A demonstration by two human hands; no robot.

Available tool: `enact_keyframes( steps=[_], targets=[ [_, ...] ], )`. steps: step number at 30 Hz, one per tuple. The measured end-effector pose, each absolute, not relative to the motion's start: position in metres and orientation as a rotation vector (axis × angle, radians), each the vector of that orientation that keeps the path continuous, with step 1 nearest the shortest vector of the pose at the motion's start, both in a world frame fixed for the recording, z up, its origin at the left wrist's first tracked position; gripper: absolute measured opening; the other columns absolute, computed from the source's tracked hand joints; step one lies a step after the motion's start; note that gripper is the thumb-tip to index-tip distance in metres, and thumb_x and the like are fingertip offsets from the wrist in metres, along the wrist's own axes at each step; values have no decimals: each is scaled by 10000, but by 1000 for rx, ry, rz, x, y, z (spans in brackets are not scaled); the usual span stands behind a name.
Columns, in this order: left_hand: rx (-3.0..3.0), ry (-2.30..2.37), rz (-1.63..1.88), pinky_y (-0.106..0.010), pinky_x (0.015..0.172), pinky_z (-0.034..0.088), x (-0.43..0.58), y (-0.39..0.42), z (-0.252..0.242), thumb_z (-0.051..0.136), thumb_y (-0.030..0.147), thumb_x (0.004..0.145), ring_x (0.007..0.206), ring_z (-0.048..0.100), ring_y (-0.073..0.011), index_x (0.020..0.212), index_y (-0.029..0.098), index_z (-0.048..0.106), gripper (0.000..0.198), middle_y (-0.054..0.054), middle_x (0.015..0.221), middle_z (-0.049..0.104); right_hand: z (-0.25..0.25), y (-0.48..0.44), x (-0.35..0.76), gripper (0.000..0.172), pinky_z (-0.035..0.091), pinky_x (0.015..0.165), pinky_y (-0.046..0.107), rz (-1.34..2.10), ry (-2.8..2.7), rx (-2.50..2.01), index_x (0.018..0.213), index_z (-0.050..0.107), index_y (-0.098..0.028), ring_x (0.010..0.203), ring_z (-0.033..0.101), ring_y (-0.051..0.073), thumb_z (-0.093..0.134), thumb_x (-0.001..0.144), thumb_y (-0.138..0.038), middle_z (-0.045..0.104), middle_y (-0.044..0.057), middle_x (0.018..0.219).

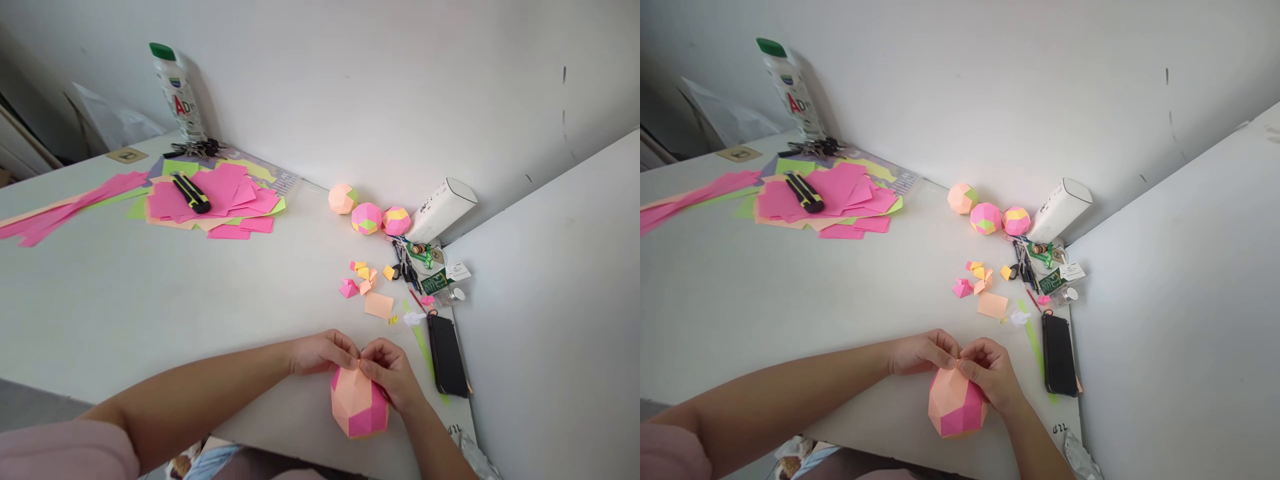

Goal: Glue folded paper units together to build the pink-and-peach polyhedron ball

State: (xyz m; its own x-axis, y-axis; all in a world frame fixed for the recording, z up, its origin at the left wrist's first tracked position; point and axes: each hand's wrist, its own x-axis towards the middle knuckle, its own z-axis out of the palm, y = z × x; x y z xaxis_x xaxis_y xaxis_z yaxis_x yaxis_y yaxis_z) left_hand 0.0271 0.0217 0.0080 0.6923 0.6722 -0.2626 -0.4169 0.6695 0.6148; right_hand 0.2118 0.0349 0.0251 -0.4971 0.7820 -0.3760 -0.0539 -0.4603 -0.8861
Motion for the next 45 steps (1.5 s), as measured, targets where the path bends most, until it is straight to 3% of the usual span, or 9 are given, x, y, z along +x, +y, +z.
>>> enact_keyframes(
  steps=[3, 9, 15, 20, 25, 34, 45],
  targets=[
    [519, 474, 734, -272, 655, 392, 30, 20, 8, 740, 275, 649, 634, 530, -127, 627, 121, 679, 167, -19, 641, 601, 25, 35, 214, 175, 430, 504, 197, 1993, -1087, -1074, 654, 667, -188, 525, 537, 86, 826, 601, -237, 627, -30, 602],
    [453, 393, 971, -353, 795, 416, 34, 23, 15, 619, 392, 785, 909, 573, -241, 967, 144, 655, 309, -109, 989, 636, 29, 38, 222, 77, 450, 534, 208, 1561, -1157, -843, 737, 688, -238, 588, 554, 102, 760, 708, -238, 639, -20, 653],
    [478, 188, 789, -426, 927, 382, 32, 21, 24, 507, 433, 862, 1076, 533, -271, 1165, 174, 565, 402, -130, 1177, 568, 19, 35, 228, 95, 500, 636, 251, 1247, -1306, -827, 855, 693, -263, 698, 610, 136, 701, 775, -214, 693, 4, 776],
    [481, 244, 712, -438, 913, 411, 32, 17, 17, 617, 368, 806, 1049, 560, -262, 1149, 178, 562, 395, -126, 1155, 577, 16, 31, 228, 82, 511, 662, 262, 1255, -1306, -1015, 828, 689, -239, 736, 613, 161, 717, 754, -258, 682, 21, 797],
    [521, 343, 907, -431, 909, 418, 36, 20, 10, 690, 334, 755, 1050, 570, -264, 1170, 199, 547, 459, -119, 1163, 589, 17, 33, 227, 169, 495, 549, 251, 1391, -1273, -1055, 835, 677, -225, 627, 580, 152, 745, 715, -323, 652, 19, 720],
    [656, 379, 1047, -473, 985, 370, 37, 22, 16, 680, 365, 768, 1171, 507, -308, 1256, 202, 516, 541, -151, 1283, 547, 19, 33, 226, 68, 481, 562, 241, 1339, -1453, -968, 764, 704, -245, 620, 561, 139, 735, 729, -294, 641, 6, 698],
    [607, 396, 1002, -468, 1005, 355, 38, 22, 11, 644, 380, 800, 1107, 564, -280, 1213, 178, 549, 470, -147, 1210, 600, 14, 34, 225, 148, 514, 574, 245, 1432, -1324, -1035, 869, 689, -231, 673, 591, 148, 664, 797, -358, 658, 25, 782]
  ],
)
